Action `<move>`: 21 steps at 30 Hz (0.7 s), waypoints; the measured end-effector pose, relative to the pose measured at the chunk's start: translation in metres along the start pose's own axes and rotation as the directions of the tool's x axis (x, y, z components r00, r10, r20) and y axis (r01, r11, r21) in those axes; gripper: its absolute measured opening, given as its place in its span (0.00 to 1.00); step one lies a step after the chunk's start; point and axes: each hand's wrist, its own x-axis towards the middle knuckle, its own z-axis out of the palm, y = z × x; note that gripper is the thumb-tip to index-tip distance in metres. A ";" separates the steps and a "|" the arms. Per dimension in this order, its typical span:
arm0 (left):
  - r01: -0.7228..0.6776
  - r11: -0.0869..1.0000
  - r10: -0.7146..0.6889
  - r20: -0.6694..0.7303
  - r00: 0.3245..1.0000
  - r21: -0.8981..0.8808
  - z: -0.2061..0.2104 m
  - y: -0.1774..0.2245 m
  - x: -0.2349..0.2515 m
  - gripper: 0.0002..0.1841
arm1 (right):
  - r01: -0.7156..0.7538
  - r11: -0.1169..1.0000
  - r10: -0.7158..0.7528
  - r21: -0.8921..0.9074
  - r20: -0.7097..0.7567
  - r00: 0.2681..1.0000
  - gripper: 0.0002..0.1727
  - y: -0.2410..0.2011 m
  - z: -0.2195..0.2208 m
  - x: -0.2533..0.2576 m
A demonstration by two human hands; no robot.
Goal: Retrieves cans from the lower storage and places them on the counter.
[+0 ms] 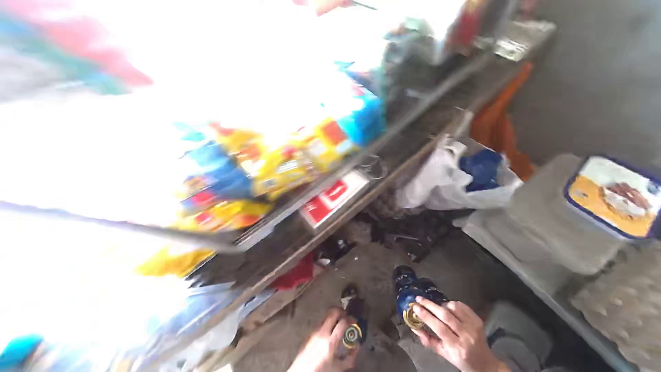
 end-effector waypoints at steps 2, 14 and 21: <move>-0.025 0.997 0.034 -0.128 0.991 0.077 -0.046 0.012 -0.025 0.24 | 0.120 0.992 -0.120 0.050 -0.005 0.993 0.19 -0.031 -0.019 0.049; 0.152 0.987 -0.045 -0.845 0.532 0.043 -0.268 0.044 -0.227 0.24 | 0.320 0.798 -0.389 0.511 0.031 0.921 0.24 -0.266 -0.065 0.234; 0.450 0.881 -0.096 -0.875 0.474 0.147 -0.351 0.009 -0.274 0.25 | 0.343 0.757 -0.403 0.556 -0.016 0.915 0.23 -0.399 -0.009 0.323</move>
